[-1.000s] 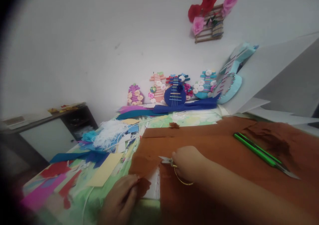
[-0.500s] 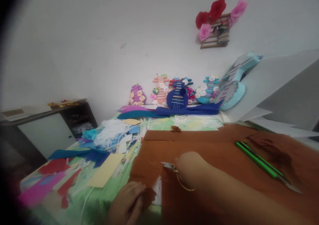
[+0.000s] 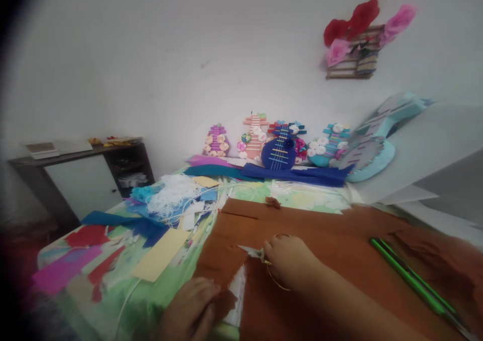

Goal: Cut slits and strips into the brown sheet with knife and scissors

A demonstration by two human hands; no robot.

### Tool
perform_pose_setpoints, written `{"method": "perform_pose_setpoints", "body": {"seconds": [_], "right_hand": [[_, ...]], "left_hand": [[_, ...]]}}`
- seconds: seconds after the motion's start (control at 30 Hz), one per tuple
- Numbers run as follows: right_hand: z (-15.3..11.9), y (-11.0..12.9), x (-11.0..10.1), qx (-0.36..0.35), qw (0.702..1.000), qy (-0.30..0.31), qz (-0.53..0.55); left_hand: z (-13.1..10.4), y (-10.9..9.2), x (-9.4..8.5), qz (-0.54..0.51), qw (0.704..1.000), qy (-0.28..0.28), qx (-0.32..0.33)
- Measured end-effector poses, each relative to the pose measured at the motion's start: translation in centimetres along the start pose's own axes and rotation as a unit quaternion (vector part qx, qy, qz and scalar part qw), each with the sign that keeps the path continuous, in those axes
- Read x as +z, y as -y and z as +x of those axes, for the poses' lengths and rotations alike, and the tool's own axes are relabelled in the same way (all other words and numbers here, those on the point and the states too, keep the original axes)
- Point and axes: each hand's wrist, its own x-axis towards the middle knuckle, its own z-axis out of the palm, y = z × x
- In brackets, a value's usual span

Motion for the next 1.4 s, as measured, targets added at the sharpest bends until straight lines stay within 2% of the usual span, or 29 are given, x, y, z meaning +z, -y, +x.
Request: {"method": "perform_pose_setpoints", "body": {"seconds": [0.23,0.4,0.53,0.83,1.03,1.17,1.3,1.4], "right_hand": [[0.4,-1.0,0.9,-0.027,1.0,0.002,0.011],[0.4,-1.1,1.2,-0.023,0.998,-0.035,0.042],[0.9,-0.5,1.1,-0.034,0.997,-0.058,0.047],[1.6,-0.5,1.9,-0.039,0.998,-0.057,0.007],[0.3,-1.0,2.0,-0.05,0.992,-0.114,-0.002],[-0.9,-1.3,2.6,-0.021,0.988,-0.151,-0.012],[-1.9,-1.2,3.7,0.016,0.99,-0.14,-0.008],[-2.0,-0.9,3.7,0.028,0.992,-0.119,-0.009]], "left_hand": [[0.3,0.5,-0.1,0.032,0.999,-0.004,0.023],[0.7,0.9,-0.4,0.066,0.995,0.006,0.069],[0.8,0.9,-0.3,0.082,0.992,-0.011,0.097],[0.6,1.1,0.2,0.081,0.992,-0.001,0.093],[0.9,1.3,-0.5,0.088,0.993,-0.007,0.084],[1.3,1.3,-0.7,0.076,0.994,-0.015,0.073],[1.8,1.1,-0.9,0.076,0.994,-0.023,0.072],[1.8,0.9,-1.0,0.081,0.994,-0.028,0.074]]}}
